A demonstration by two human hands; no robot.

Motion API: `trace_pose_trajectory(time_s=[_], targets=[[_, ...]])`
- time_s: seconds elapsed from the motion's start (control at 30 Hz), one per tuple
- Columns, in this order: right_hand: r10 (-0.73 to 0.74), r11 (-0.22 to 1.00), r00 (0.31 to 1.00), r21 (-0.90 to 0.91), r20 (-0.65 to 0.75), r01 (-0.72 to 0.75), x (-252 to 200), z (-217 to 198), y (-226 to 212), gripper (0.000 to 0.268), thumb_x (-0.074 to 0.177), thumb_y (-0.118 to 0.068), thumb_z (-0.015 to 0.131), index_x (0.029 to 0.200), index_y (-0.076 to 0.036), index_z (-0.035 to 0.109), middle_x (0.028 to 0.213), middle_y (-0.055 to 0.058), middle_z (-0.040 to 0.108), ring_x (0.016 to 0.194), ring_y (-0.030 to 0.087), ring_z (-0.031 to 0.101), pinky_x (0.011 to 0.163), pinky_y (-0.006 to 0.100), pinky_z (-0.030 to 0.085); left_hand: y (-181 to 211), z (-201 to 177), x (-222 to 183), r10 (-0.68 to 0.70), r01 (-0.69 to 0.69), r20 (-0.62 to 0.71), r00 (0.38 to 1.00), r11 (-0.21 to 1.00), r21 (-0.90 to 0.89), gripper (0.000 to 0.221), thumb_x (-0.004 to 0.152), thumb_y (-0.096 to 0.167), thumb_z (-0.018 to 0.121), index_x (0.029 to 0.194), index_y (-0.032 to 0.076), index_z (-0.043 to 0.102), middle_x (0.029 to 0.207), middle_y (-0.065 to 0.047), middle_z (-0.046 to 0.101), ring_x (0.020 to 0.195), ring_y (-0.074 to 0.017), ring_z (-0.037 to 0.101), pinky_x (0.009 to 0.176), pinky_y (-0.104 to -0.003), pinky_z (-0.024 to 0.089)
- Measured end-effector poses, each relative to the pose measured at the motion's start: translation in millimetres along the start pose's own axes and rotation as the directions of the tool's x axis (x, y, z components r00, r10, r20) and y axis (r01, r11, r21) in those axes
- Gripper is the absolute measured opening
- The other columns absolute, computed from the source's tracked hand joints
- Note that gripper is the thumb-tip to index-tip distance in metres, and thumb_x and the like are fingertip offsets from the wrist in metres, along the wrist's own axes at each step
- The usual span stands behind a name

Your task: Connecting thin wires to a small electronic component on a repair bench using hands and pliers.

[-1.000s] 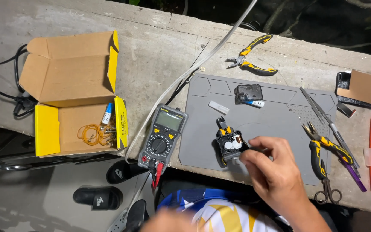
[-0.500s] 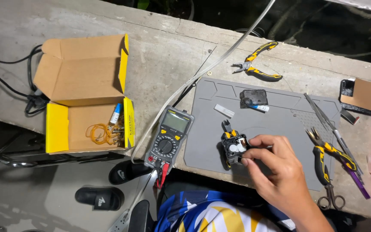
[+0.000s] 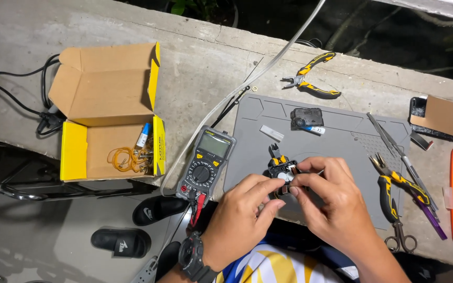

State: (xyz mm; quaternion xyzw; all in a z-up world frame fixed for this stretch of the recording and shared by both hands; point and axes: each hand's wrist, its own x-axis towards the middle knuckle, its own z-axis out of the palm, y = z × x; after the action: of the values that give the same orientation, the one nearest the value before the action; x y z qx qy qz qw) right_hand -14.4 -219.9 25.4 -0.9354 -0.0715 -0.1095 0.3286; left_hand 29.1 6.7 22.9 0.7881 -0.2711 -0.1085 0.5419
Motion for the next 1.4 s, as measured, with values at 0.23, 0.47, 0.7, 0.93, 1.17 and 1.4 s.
trace_pose_trajectory(time_s=[0.23,0.47,0.7,0.93,1.17,1.4], targets=[[0.075,0.989,0.997,0.131,-0.004,-0.074,0,-1,-15,0.007,0.104,-0.017,0.077,0.100,-0.013,0.081,0.119,0.008,0.078,0.112,0.025,0.073,0.096,0.040,0.058,2,1,4,0.132,-0.140,-0.101,0.986,0.987,-0.076,0.019,0.113,0.007,0.072,0.131,0.009,0.079,0.116,-0.010,0.080,0.095,-0.0237,0.080,0.082,-0.035,0.064],[0.278,0.878,0.959,0.392,0.047,-0.274,-11,0,-16,0.012,0.101,-0.009,0.079,0.094,-0.015,0.086,0.118,0.008,0.079,0.110,0.015,0.078,0.103,0.032,0.058,1,6,7,0.130,-0.156,-0.130,0.983,0.963,-0.219,0.019,0.112,0.010,0.078,0.130,0.005,0.082,0.117,-0.013,0.082,0.100,-0.0238,0.082,0.087,-0.035,0.068],[0.339,0.785,0.938,0.528,0.072,-0.324,-15,2,-14,0.014,0.100,-0.002,0.077,0.092,-0.011,0.084,0.117,0.009,0.074,0.104,0.015,0.073,0.095,0.029,0.057,9,7,6,0.080,-0.111,-0.132,0.988,0.962,-0.249,0.022,0.112,0.010,0.076,0.132,0.007,0.082,0.122,-0.013,0.084,0.102,-0.0226,0.084,0.084,-0.032,0.068],[0.152,0.966,0.988,0.215,-0.034,-0.141,3,-5,-13,0.007,0.100,-0.009,0.078,0.095,-0.014,0.081,0.114,0.007,0.078,0.110,0.019,0.075,0.100,0.035,0.054,5,1,8,0.249,-0.255,-0.197,0.948,0.967,-0.005,0.019,0.109,-0.003,0.075,0.123,0.008,0.081,0.113,-0.011,0.080,0.100,-0.0260,0.080,0.090,-0.037,0.067],[-0.213,0.971,0.976,-0.099,0.043,0.216,6,-8,6,0.004,0.109,-0.010,0.074,0.113,-0.008,0.075,0.135,0.016,0.070,0.119,0.041,0.064,0.106,0.052,0.054,-22,-7,-3,0.224,-0.201,-0.183,0.957,0.970,0.134,0.025,0.110,-0.003,0.066,0.132,0.002,0.076,0.121,-0.015,0.075,0.104,-0.0298,0.078,0.094,-0.040,0.066],[-0.247,0.947,0.960,-0.180,0.129,0.267,3,-6,12,0.009,0.111,-0.009,0.069,0.115,-0.014,0.076,0.152,0.018,0.066,0.133,0.045,0.057,0.105,0.054,0.058,-29,-1,-5,0.161,-0.146,-0.080,0.984,0.976,0.160,0.056,0.101,0.019,0.088,0.151,0.006,0.066,0.150,-0.016,0.066,0.138,-0.0367,0.067,0.122,-0.050,0.054]])
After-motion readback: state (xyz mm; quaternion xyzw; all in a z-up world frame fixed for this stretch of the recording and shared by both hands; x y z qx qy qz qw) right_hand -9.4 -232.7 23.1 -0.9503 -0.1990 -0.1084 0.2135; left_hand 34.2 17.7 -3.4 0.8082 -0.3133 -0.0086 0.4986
